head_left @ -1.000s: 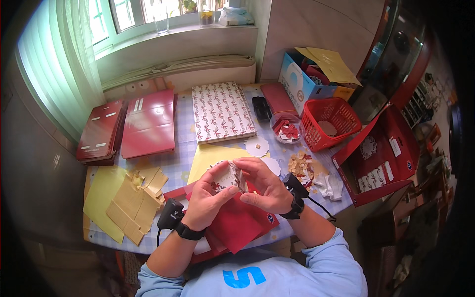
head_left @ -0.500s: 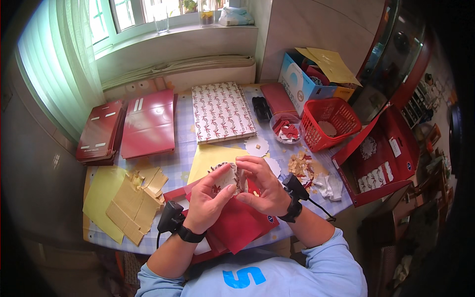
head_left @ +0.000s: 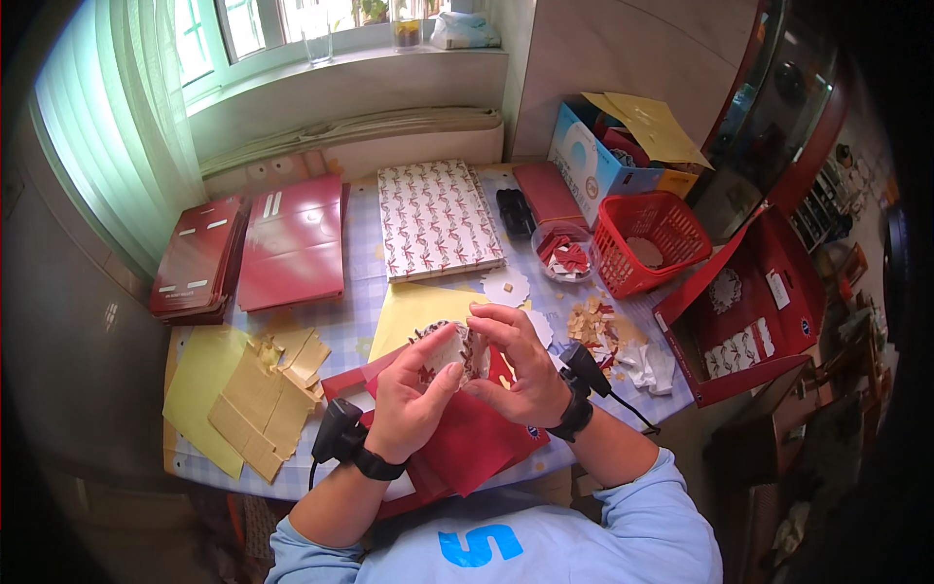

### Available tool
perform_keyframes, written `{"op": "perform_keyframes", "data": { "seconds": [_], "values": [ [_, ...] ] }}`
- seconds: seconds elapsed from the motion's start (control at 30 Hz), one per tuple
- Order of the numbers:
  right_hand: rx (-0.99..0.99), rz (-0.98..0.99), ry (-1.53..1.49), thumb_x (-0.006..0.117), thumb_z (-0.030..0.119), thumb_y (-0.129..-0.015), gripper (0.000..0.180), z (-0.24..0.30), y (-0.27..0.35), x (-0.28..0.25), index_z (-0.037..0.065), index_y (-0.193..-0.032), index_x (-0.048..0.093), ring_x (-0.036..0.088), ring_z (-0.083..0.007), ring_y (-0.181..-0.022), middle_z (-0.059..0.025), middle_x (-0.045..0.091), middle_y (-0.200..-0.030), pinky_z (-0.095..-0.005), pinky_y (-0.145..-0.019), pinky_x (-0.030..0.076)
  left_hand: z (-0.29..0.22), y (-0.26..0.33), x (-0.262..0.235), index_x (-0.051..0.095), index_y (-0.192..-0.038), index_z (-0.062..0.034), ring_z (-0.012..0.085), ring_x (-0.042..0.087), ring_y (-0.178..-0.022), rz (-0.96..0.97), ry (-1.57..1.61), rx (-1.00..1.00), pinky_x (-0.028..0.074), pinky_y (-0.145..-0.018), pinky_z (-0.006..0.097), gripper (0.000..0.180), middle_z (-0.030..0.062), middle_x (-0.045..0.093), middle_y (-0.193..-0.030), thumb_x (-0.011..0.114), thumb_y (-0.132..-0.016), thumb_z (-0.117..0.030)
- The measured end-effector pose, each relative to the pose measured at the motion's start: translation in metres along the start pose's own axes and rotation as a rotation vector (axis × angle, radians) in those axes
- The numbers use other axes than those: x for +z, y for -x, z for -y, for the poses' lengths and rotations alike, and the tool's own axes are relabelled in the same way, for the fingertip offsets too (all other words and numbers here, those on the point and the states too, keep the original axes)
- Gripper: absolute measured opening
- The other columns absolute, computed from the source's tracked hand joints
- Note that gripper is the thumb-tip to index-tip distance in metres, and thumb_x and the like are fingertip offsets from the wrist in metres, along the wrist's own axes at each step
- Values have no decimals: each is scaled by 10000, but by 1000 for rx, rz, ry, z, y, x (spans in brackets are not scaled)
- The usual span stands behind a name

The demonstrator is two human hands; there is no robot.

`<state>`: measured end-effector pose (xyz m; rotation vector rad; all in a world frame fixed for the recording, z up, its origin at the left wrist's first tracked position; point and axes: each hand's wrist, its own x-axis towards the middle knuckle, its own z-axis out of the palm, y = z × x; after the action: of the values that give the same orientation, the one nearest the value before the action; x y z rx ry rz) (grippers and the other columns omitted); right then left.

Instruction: Folding and assembling red paper cardholders and attaching decorative paper cutouts.

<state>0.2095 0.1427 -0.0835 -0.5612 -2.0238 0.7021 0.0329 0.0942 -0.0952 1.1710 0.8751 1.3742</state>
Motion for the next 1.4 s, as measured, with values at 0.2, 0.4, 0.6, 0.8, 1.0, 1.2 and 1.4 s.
{"op": "perform_keyframes", "data": {
  "seconds": [0.2, 0.4, 0.6, 0.8, 1.0, 1.2, 1.4],
  "values": [
    [-60, -15, 121, 767, 30, -687, 701, -3, 3, 6, 66, -1316, 460, 444, -383, -1248, -204, 421, -1316, -418, -1004, 429, -6, 1, 1, 608, -1198, -6, 109, 620, -881, -90, -311, 134, 504, -751, 234, 367, 81, 635, -989, 622, -832, -24],
    [-114, -2, 116, 737, -8, -668, 680, -7, 3, 8, 49, -1296, 482, 418, -371, -1287, -200, 406, -1349, -416, -1032, 407, -13, 1, 1, 672, -968, 1, 112, 584, -669, -39, -458, 118, 472, -595, 264, 185, 108, 624, -786, 615, -794, -24],
    [-60, -43, -25, 709, -3, -717, 584, 6, -1, 5, 42, -1261, 503, 476, -351, -1243, -212, 483, -1299, -407, -1012, 425, -9, -1, 1, 646, -839, 27, 123, 576, -626, -68, -534, 201, 451, -556, 272, 79, 104, 598, -693, 621, -824, -47],
    [82, -332, -31, 636, 63, -870, 174, -13, 8, -5, 4, -1030, 600, 636, -247, -948, -152, 656, -974, -326, -840, 490, -6, -3, -8, 658, -824, 32, 34, 524, -624, -253, -284, 60, 420, -539, 216, 147, 20, 610, -641, 632, -887, -98],
    [467, -519, -216, 648, 160, -904, 166, -30, -4, -48, -3, -927, 625, 492, -30, -606, 20, 583, -691, -191, -541, 406, -28, -20, -39, 641, -915, 20, 39, 559, -671, -345, 13, 99, 441, -611, 192, 156, 7, 650, -796, 601, -934, -130],
    [693, -181, -189, 665, 135, -853, 185, -72, -28, -36, -20, -948, 631, 584, -87, -577, -45, 640, -734, -231, -522, 477, -62, -36, -36, 620, -796, 6, 199, 559, -584, -296, -1068, 223, 440, -578, 276, 117, 77, 581, -678, 623, -863, -90],
    [706, -12, -9, 676, 140, -806, 208, -99, -57, -12, -29, -923, 646, 644, -153, -607, -105, 662, -757, -272, -536, 520, -17, -67, -60, 628, -725, -67, 237, 611, -754, -19, -1866, 615, 467, -668, 353, 83, 65, 597, -788, 601, -787, -116]
  ]
}}
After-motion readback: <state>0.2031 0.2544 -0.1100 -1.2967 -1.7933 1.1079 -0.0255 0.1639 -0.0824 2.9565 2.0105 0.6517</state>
